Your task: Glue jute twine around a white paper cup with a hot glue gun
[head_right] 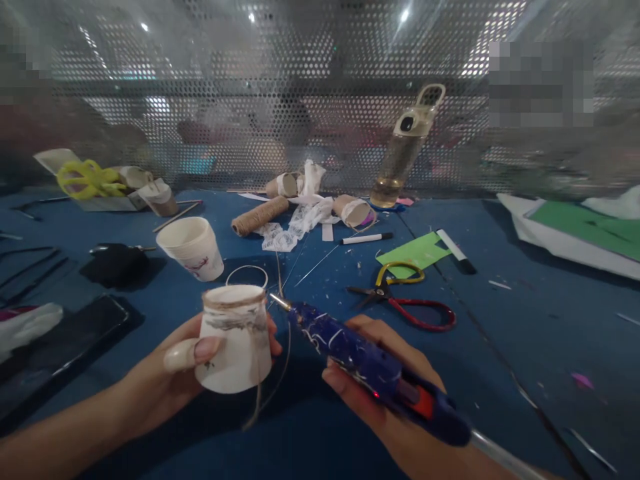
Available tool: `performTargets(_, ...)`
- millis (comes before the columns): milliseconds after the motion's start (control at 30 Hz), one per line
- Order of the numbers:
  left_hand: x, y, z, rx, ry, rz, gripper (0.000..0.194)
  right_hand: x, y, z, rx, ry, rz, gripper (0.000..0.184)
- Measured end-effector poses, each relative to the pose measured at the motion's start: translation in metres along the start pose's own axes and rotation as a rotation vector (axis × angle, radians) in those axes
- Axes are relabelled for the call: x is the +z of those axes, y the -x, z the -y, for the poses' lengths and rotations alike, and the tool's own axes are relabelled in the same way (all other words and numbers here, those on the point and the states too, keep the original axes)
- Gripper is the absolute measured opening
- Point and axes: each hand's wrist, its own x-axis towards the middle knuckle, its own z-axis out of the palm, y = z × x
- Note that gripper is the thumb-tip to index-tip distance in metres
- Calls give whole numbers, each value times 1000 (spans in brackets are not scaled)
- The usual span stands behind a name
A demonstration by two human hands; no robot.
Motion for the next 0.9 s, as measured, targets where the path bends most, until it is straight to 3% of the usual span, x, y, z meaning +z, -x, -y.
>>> performTargets(67,-3,2,7,25,-6,83,48,0,4,1,-57,68,-13,13)
performTargets(167,-6,4,15,36,-38,111,45,-1,7,9,-122,-5,-20,17)
performTargets(333,-10,8,15,140,-108,149,45,-7,4,26,-94,-33,165,22)
performTargets(633,-7,8,19,89,-169,119,52,-10,13,-3,-171,-160,176,14)
performTargets(900,0,8,14,72,-133,94,49,-13,12,-9,-157,-145,194,18)
